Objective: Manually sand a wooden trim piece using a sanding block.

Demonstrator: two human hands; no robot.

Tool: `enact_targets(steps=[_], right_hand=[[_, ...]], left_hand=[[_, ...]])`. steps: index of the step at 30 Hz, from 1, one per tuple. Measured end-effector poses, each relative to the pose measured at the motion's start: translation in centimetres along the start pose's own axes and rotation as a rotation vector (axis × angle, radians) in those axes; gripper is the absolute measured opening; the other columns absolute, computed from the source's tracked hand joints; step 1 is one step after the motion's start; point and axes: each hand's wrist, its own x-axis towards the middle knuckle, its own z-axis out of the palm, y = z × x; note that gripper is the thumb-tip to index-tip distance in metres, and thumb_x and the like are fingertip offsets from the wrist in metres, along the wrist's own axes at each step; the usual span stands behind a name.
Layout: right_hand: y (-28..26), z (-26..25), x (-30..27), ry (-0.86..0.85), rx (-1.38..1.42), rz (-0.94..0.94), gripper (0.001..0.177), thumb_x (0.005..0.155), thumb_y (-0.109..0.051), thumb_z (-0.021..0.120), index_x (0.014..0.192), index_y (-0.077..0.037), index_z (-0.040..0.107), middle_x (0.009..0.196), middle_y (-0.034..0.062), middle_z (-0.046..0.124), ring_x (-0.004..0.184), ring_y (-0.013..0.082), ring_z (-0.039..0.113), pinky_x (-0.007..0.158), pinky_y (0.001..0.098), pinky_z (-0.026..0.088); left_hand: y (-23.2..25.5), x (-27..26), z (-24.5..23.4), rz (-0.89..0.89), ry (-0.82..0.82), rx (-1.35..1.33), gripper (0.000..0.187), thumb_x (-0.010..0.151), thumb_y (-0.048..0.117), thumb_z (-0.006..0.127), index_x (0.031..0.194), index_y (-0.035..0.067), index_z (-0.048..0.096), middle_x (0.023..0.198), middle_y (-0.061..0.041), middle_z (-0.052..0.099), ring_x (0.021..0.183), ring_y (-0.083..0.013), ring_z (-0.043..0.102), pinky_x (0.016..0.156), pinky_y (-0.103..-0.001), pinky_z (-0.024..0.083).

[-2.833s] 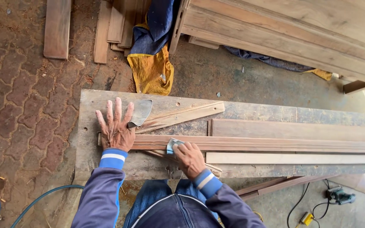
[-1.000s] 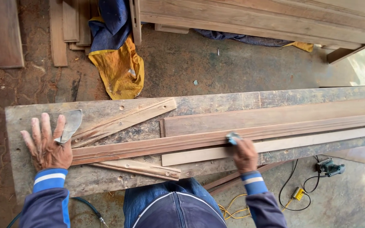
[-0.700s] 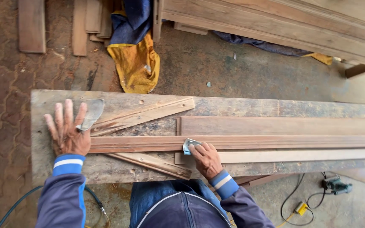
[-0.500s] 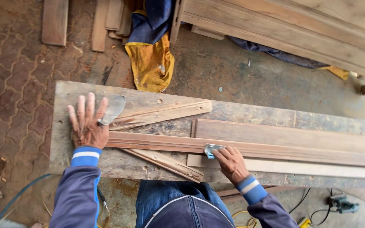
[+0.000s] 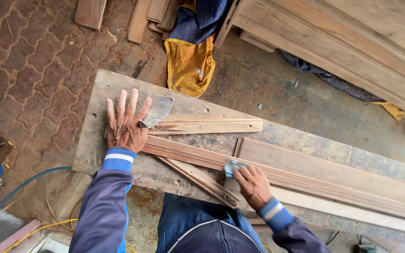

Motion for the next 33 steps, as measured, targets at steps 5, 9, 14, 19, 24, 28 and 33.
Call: enact_targets(steps=[5,9,14,19,24,28,33], right_hand=[[-2.1,0.4,3.2,0.014,-0.004,-0.065,0.040,0.078,-0.012,0.063,0.117,-0.006,0.061,0.105,0.0091,0.060,0.096,0.0269,0.057,0.079,0.0412,0.047],[-7.6,0.7,10.7,0.060,-0.027,-0.280,0.035,0.086,-0.015,0.062,0.120,-0.005,0.061,0.117,0.0104,0.062,0.100,0.0244,0.056,0.083,0.0392,0.047],[-5.4,0.7,8.2,0.017,-0.006,-0.249,0.035,0.087,-0.014,0.063,0.121,-0.006,0.062,0.112,0.0098,0.062,0.098,0.0236,0.056,0.081,0.0379,0.047],[-1.6,-0.7,2.3,-0.065,0.050,-0.100,0.039,0.080,-0.011,0.064,0.118,-0.005,0.064,0.099,0.0065,0.063,0.091,0.0229,0.058,0.074,0.0381,0.048],[-4.6,2.0,5.0,0.061,0.023,-0.025,0.037,0.079,0.001,0.059,0.115,-0.006,0.064,0.102,0.0083,0.064,0.089,0.0225,0.058,0.072,0.0356,0.048],[-7.3,0.8,8.7,0.153,0.081,-0.072,0.029,0.089,-0.006,0.062,0.118,-0.003,0.062,0.100,0.0100,0.062,0.088,0.0237,0.057,0.075,0.0371,0.048],[-3.6,-0.1,4.0,0.071,0.091,-0.100,0.039,0.077,0.001,0.060,0.116,-0.003,0.064,0.100,0.0099,0.063,0.087,0.0255,0.058,0.074,0.0378,0.049]], left_hand=[[0.1,0.1,0.0,-0.011,-0.008,0.014,0.064,0.098,0.028,0.056,0.160,0.029,0.039,0.170,-0.018,0.030,0.157,-0.0432,0.022,0.126,-0.067,0.009],[0.2,0.1,0.0,-0.006,0.005,0.015,0.064,0.099,0.028,0.057,0.160,0.029,0.039,0.169,-0.018,0.030,0.157,-0.0425,0.021,0.126,-0.066,0.008],[0.1,0.2,0.2,-0.019,-0.004,0.031,0.065,0.098,0.026,0.057,0.160,0.030,0.040,0.171,-0.016,0.030,0.158,-0.0405,0.021,0.128,-0.065,0.008],[0.0,0.0,0.1,-0.031,-0.011,0.015,0.067,0.096,0.026,0.060,0.160,0.029,0.039,0.171,-0.016,0.027,0.158,-0.0403,0.019,0.126,-0.066,0.008],[0.2,0.4,0.1,-0.033,-0.056,0.031,0.076,0.090,0.026,0.064,0.160,0.030,0.037,0.172,-0.013,0.023,0.159,-0.0387,0.015,0.126,-0.065,0.006],[0.1,0.3,0.0,-0.024,-0.069,0.037,0.078,0.088,0.024,0.064,0.161,0.030,0.036,0.172,-0.013,0.022,0.159,-0.0385,0.015,0.127,-0.064,0.005],[-0.2,0.2,0.6,-0.033,-0.105,0.052,0.085,0.083,0.021,0.063,0.162,0.030,0.034,0.172,-0.015,0.020,0.159,-0.0396,0.014,0.126,-0.066,0.004]])
